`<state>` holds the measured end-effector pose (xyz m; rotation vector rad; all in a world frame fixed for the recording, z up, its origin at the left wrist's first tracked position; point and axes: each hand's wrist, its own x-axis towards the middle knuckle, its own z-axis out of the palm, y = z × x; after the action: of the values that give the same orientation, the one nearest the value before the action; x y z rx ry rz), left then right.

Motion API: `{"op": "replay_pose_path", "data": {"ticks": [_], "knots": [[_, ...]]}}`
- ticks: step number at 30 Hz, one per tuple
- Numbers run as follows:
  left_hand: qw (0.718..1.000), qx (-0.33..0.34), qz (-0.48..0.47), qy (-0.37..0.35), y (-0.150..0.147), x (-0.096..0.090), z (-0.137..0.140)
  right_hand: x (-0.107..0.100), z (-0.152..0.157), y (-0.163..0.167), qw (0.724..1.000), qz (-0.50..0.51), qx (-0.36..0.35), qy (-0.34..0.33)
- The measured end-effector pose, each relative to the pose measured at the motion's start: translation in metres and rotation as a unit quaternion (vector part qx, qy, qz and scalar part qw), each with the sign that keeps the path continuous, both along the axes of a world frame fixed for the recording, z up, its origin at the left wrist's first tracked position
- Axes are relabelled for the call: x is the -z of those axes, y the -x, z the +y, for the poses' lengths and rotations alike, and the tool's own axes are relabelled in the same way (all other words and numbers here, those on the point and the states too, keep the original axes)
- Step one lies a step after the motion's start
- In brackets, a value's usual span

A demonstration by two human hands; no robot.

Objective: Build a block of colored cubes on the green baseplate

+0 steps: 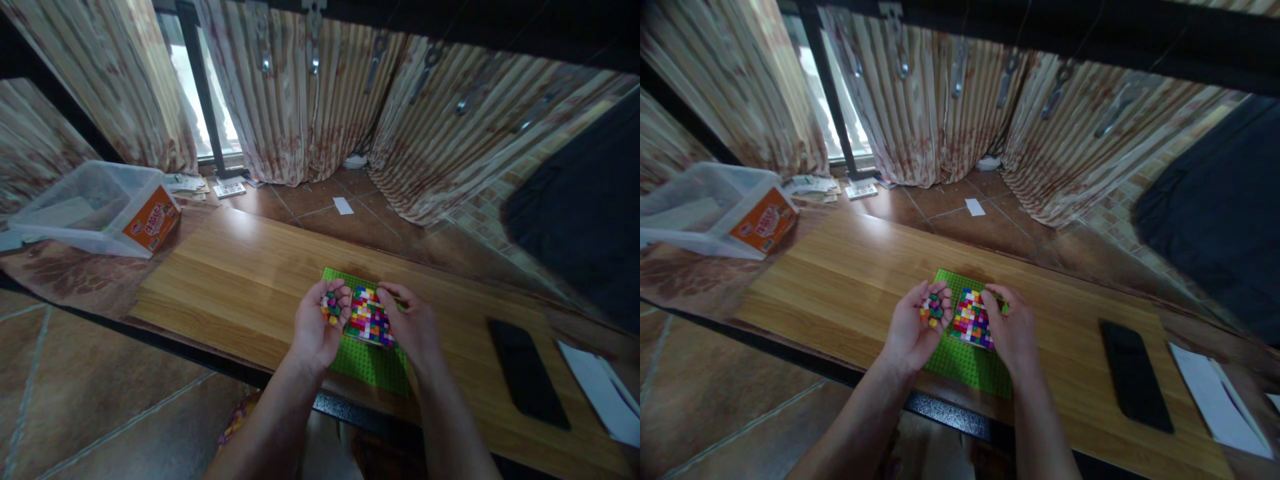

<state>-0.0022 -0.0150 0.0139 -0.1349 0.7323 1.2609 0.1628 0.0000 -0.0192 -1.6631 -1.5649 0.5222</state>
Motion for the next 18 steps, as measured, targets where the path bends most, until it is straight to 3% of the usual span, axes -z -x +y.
{"op": "replay_pose_path", "data": {"ticks": [5, 14, 16, 18], "knots": [[0.999, 0.017, -0.027, -0.018, 0.0003, -0.007, -0.0014, -0.0011, 0.0006, 0.0058, 0.996, 0.063, -0.005, 0.069], [0.992, 0.076, -0.066, -0.075, -0.0064, -0.0067, -0.0061, 0.0011, 0.0021, 0.0067, 0.989, 0.13, 0.003, 0.074], [0.99, 0.088, -0.072, -0.081, -0.0079, -0.0064, -0.0066, 0.003, 0.001, 0.0041, 0.991, 0.125, 0.005, 0.049], [0.99, 0.092, -0.072, -0.082, -0.009, -0.0065, -0.0066, -0.0002, -0.0015, 0.0025, 0.993, 0.11, 0.01, -0.031]]}}
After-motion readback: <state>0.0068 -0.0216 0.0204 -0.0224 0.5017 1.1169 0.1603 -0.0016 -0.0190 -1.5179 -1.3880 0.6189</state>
